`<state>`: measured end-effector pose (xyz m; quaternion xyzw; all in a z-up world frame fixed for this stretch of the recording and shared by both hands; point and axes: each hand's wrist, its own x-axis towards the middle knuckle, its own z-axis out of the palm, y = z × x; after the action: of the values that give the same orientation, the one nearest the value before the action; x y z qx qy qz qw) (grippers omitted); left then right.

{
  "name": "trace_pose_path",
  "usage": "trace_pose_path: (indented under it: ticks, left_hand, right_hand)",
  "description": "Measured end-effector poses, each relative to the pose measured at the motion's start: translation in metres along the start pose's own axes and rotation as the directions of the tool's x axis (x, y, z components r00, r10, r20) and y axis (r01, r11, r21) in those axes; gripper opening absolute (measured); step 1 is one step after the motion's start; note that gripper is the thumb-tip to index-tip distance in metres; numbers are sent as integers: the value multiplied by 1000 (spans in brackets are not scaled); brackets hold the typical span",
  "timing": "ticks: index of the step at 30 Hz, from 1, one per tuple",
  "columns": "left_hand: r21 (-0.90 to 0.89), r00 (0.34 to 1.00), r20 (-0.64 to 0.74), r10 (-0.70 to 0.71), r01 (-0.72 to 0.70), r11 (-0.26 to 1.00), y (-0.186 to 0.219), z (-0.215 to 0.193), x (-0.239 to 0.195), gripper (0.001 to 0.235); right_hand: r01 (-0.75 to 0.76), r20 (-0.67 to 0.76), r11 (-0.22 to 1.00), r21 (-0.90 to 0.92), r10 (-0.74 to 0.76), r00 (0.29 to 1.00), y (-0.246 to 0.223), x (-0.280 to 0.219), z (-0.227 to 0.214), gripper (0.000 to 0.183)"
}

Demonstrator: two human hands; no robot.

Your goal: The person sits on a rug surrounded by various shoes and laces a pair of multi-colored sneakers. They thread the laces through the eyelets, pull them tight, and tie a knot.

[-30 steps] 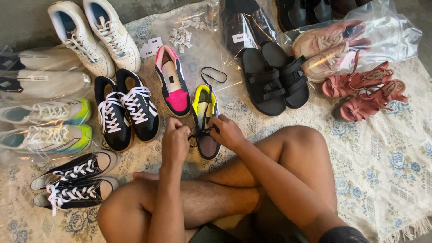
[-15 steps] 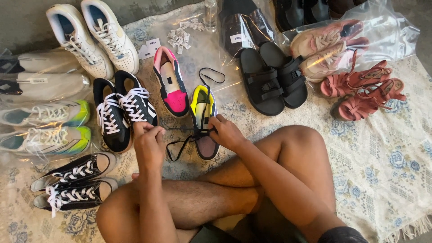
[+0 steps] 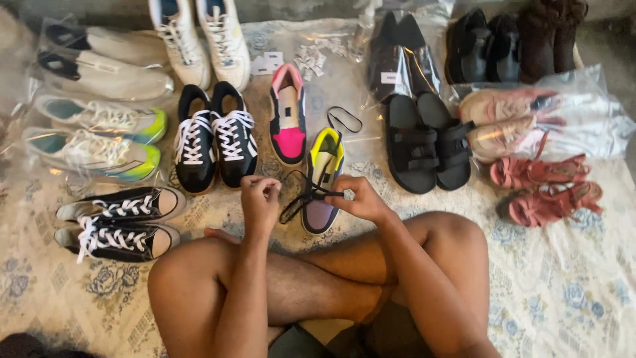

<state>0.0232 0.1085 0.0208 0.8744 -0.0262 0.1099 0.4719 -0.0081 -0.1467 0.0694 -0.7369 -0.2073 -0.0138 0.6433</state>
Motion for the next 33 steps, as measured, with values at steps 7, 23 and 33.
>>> trace_pose_path:
  ticks: [7,23,33]
  left_hand:
    - [2,997,26,-75,75,997,-10,12,-3,4]
    - [509,873,175,-455,315,801,-36,24,-4,9]
    - [569,820,213,-531,338,750,-22,16,-4,18]
  right_hand:
    - [-45,34,943,330,36,999,-20,4,-13,24]
    - [232,-296,826,514,-83,952,-73,26,-46,42]
    - [246,-380,834,494,-48,924,-71,17,-56,46]
